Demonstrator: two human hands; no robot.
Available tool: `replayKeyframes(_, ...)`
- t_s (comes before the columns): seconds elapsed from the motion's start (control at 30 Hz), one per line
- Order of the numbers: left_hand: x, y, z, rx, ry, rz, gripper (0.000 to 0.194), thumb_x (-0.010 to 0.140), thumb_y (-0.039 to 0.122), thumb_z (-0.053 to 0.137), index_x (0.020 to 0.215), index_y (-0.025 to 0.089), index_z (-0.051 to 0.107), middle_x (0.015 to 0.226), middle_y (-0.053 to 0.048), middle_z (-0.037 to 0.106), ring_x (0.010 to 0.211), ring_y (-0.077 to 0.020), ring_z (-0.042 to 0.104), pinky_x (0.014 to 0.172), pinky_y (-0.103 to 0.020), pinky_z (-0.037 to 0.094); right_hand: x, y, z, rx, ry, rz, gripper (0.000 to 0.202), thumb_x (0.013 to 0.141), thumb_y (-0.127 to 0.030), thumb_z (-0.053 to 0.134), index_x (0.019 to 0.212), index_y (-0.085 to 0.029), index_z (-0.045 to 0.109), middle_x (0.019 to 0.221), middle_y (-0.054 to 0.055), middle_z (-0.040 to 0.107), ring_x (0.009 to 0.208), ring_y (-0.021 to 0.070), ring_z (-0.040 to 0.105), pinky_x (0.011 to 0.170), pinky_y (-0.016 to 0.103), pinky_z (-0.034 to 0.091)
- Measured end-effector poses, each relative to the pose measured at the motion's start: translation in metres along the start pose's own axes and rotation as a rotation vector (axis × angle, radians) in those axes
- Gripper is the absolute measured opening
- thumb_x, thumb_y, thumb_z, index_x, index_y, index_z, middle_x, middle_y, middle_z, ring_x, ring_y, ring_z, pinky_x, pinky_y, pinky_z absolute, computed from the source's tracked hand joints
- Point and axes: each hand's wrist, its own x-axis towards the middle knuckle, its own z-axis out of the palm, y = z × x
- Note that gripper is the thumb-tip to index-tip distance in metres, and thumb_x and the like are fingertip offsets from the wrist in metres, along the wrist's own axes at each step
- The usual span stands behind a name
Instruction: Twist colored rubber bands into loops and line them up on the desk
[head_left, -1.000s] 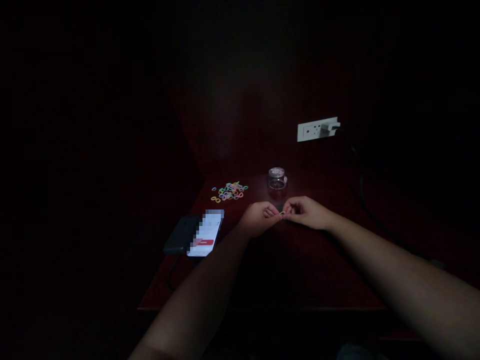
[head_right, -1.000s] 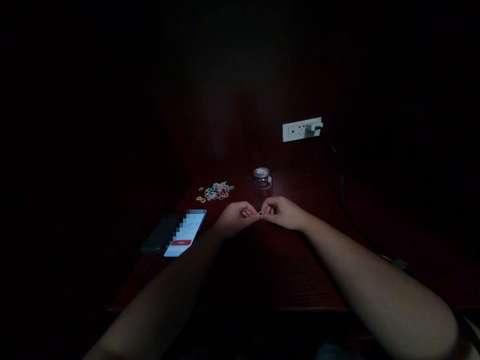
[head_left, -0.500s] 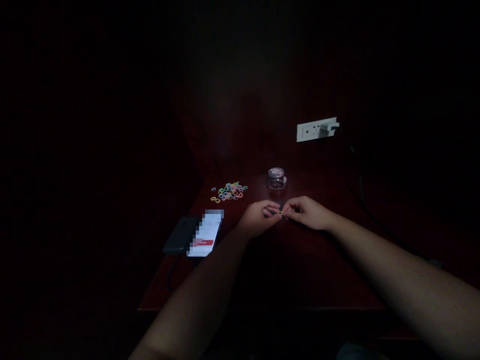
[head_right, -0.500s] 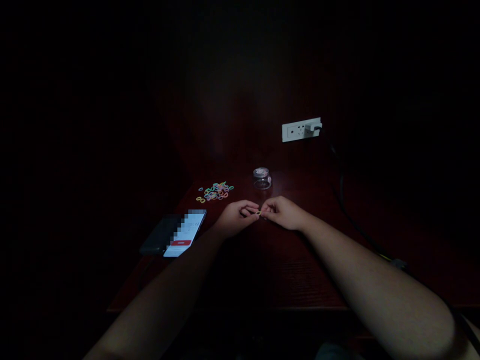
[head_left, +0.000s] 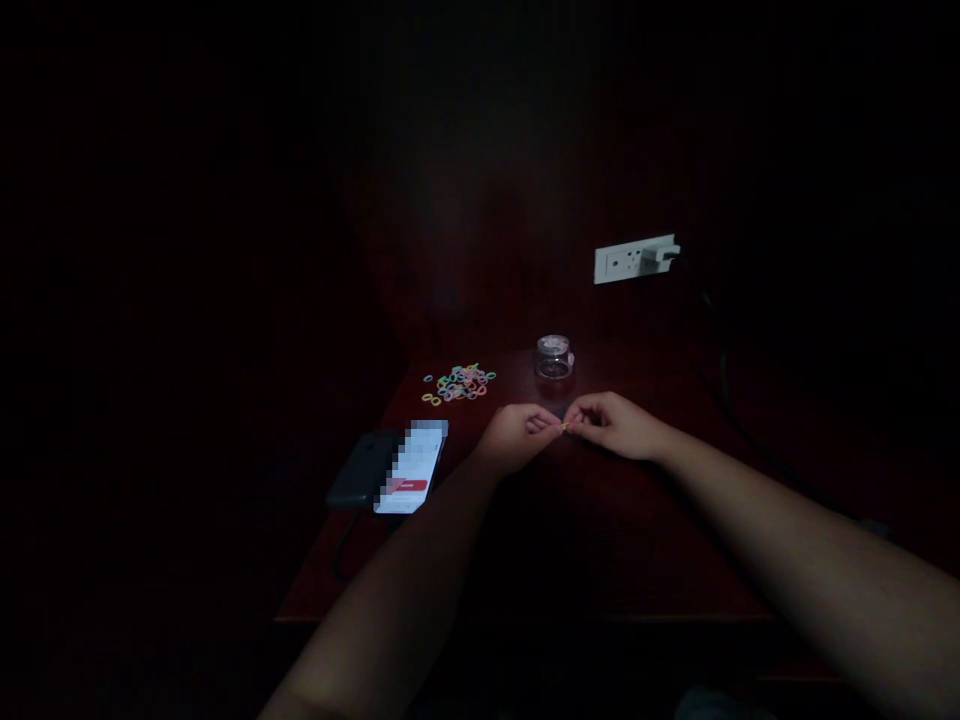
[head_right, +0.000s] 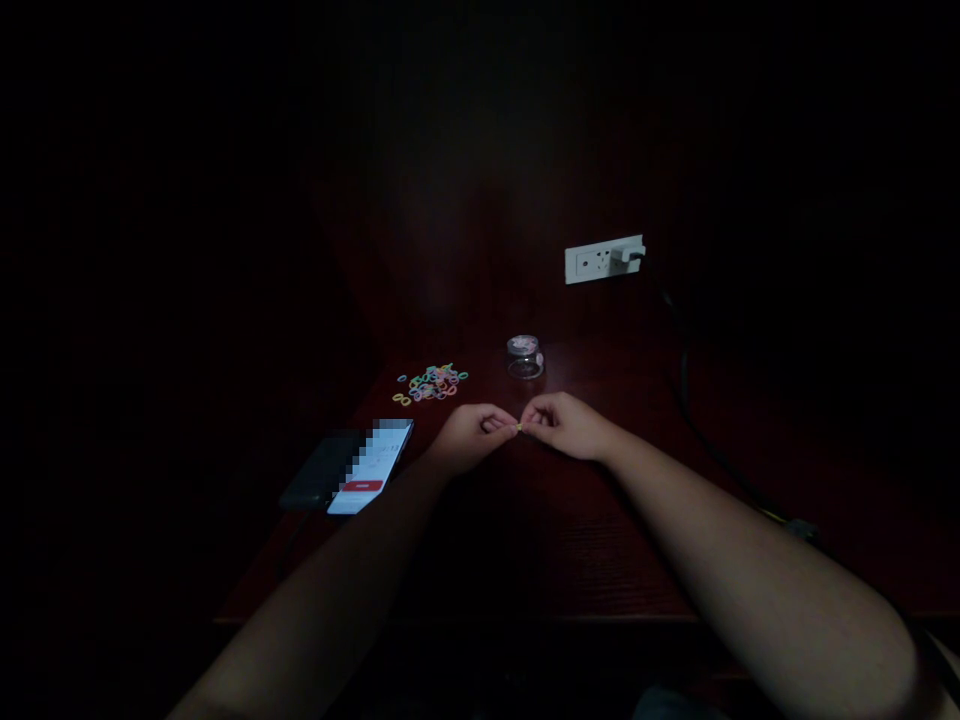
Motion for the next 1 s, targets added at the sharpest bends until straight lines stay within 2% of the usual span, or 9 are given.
replayKeyframes(0.17, -0.0001, -0.0009, -0.0002, 0.026, 0.014, -0.004, 0.022, 0.073, 0.031, 0.059, 0.081, 0.012, 0.065, 0.073, -0.005, 0.065, 0.064, -0.0109, 0.057, 0.057, -0.021, 0.045, -0.0004, -0.0016, -0.0008, 0.009, -0.012, -0.007, 0.027, 0.073, -0.038, 0.056, 0.077, -0.012, 0.061, 0.062, 0.001, 0.056, 0.054, 0.0092, 0.046, 0.050, 0.022, 0.036)
replayKeyframes(0.43, -0.0006, -0.0012, 0.0006, 0.041, 0.019, 0.002, 0.024, 0.070, 0.035, 0.062, 0.078, 0.012, 0.062, 0.070, -0.005, 0.064, 0.061, -0.0102, 0.056, 0.055, -0.021, 0.044, -0.0009, -0.0041, -0.0005, -0.005, -0.044, 0.001, 0.021, 0.077, -0.032, 0.051, 0.078, -0.014, 0.061, 0.066, 0.002, 0.060, 0.054, 0.0091, 0.048, 0.051, 0.021, 0.037)
replayKeyframes(0.73, -0.0002, 0.0020, 0.0002, -0.017, 0.012, 0.068, 0.023, 0.072, 0.025, 0.061, 0.091, 0.011, 0.063, 0.080, -0.006, 0.066, 0.065, -0.0092, 0.058, 0.059, -0.020, 0.046, -0.0001, -0.0043, -0.0002, 0.008, -0.044, 0.022, 0.021, 0.077, -0.032, 0.050, 0.078, -0.013, 0.061, 0.067, 0.003, 0.061, 0.052, 0.0082, 0.046, 0.049, 0.020, 0.036)
replayKeyframes(1.0, 0.0020, -0.0018, -0.0006, 0.039, 0.038, 0.057, 0.021, 0.073, 0.029, 0.060, 0.084, 0.011, 0.064, 0.077, -0.006, 0.066, 0.067, -0.0118, 0.058, 0.062, -0.023, 0.047, 0.0000, -0.0026, 0.0008, 0.042, -0.016, -0.006, 0.025, 0.074, -0.037, 0.056, 0.081, -0.013, 0.062, 0.065, 0.002, 0.058, 0.055, 0.0090, 0.048, 0.051, 0.021, 0.037)
